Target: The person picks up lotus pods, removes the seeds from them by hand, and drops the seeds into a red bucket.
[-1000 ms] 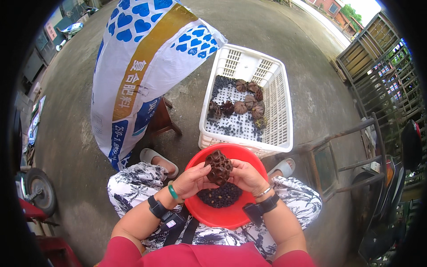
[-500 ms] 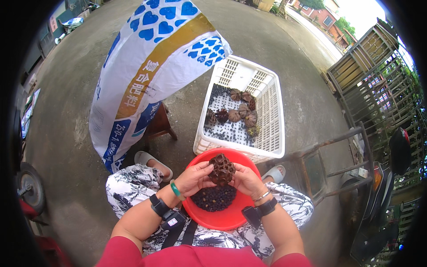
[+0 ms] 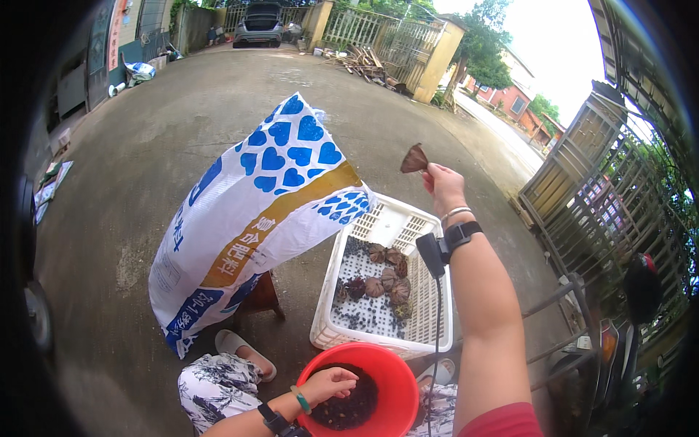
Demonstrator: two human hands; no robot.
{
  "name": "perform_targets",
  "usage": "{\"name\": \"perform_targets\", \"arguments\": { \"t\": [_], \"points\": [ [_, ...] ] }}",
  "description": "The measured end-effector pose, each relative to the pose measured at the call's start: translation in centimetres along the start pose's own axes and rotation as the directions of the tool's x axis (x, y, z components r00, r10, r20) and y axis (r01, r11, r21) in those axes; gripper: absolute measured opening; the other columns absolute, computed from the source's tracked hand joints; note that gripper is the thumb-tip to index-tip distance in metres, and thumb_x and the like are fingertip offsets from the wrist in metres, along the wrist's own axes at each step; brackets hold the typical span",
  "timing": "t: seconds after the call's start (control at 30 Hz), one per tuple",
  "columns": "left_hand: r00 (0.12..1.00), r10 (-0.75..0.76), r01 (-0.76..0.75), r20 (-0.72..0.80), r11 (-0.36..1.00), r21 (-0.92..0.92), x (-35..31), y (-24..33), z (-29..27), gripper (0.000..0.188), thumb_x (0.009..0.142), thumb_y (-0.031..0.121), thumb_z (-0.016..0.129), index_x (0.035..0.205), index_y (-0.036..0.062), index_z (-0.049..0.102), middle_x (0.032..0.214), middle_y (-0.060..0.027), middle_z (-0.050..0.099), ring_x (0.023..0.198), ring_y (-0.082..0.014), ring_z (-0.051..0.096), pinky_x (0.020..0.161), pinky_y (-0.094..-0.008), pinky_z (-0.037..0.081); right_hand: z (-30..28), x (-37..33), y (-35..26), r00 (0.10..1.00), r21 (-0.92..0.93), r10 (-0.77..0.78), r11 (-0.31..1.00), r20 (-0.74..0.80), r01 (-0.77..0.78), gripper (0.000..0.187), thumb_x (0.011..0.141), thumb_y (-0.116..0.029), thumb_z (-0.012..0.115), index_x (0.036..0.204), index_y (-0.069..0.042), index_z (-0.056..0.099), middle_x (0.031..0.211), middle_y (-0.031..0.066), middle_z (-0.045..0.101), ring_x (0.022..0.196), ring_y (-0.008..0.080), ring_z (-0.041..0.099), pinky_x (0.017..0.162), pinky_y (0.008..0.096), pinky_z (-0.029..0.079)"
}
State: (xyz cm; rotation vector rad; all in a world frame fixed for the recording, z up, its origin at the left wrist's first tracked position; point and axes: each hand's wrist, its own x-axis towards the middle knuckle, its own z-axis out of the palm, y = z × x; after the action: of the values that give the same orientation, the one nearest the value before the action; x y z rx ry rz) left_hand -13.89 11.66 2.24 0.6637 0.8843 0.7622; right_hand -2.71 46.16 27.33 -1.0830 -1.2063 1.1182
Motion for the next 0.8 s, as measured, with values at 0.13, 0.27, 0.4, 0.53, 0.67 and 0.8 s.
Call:
{"name": "perform_targets", "arguments": {
  "t": [0.13,0.27,0.4,0.53,0.67,0.8],
  "points": [
    [0.993,0.009,-0.008,-0.116,1.000,0.002,2.5,2.8,-0.6,0.029,0.082,0.023,0.060,0.104,0.0040,0.055,0.084,-0.0011,0.058,0.072,-0.0087,0.055,0.066,-0.0218,0.047,10.8,0.2,-3.5,0.688,0.035,0.107,0.981,0.717,-0.190,0.022,0.085,-0.018,0.057,0.098,-0.001,0.058,0.090,0.0045,0.062,0.078,0.0099,0.058,0.071,0.0215,0.047],
    [0.990,-0.032,0.032,-0.139,0.999,-0.004,8.0,4.9,-0.7,0.032,0.084,0.022,0.059,0.108,0.0023,0.053,0.093,-0.0052,0.059,0.079,-0.0111,0.056,0.072,-0.0232,0.047,6.5,8.1,-0.3,0.816,0.042,0.136,0.981,0.562,-0.192,0.018,0.086,-0.017,0.055,0.095,-0.002,0.058,0.085,0.0040,0.061,0.075,0.0097,0.057,0.070,0.0214,0.048],
    [0.982,-0.086,0.079,-0.166,0.996,-0.052,16.2,4.3,-3.1,0.027,0.083,0.019,0.059,0.104,0.0023,0.055,0.086,-0.0023,0.059,0.074,-0.0087,0.055,0.067,-0.0215,0.046,-0.1,17.4,12.9,0.809,-0.217,0.381,0.924,0.448,-0.315,0.015,0.084,-0.014,0.055,0.091,-0.002,0.060,0.080,0.0041,0.061,0.069,0.0099,0.057,0.063,0.0208,0.048],
    [0.977,-0.165,0.148,-0.138,0.981,-0.123,25.2,2.3,-5.8,0.026,0.084,0.018,0.058,0.105,0.0028,0.054,0.085,-0.0018,0.058,0.074,-0.0080,0.055,0.066,-0.0208,0.046,-4.8,24.3,29.9,0.690,-0.482,0.613,0.771,0.383,-0.417,0.017,0.081,-0.015,0.058,0.091,-0.002,0.060,0.082,0.0044,0.061,0.072,0.0108,0.058,0.063,0.0214,0.048],
    [0.950,-0.272,0.255,-0.152,0.959,-0.122,33.0,0.4,-9.3,0.028,0.084,0.017,0.057,0.107,0.0007,0.052,0.095,-0.0067,0.059,0.082,-0.0113,0.056,0.075,-0.0241,0.047,-7.8,29.6,48.7,0.636,-0.612,0.703,0.665,0.318,-0.429,0.012,0.080,-0.014,0.059,0.081,-0.002,0.061,0.072,0.0058,0.062,0.061,0.0125,0.060,0.055,0.0238,0.050],
    [0.950,-0.257,0.231,-0.180,0.961,-0.154,40.5,0.2,-11.3,0.024,0.085,0.015,0.056,0.105,0.0030,0.054,0.090,-0.0027,0.059,0.079,-0.0076,0.056,0.070,-0.0205,0.045,-8.9,32.7,62.8,0.500,-0.844,0.807,0.480,0.316,-0.241,0.013,0.078,-0.013,0.056,0.076,-0.002,0.062,0.073,0.0117,0.064,0.062,0.0195,0.064,0.054,0.0302,0.053]
  ]
}}
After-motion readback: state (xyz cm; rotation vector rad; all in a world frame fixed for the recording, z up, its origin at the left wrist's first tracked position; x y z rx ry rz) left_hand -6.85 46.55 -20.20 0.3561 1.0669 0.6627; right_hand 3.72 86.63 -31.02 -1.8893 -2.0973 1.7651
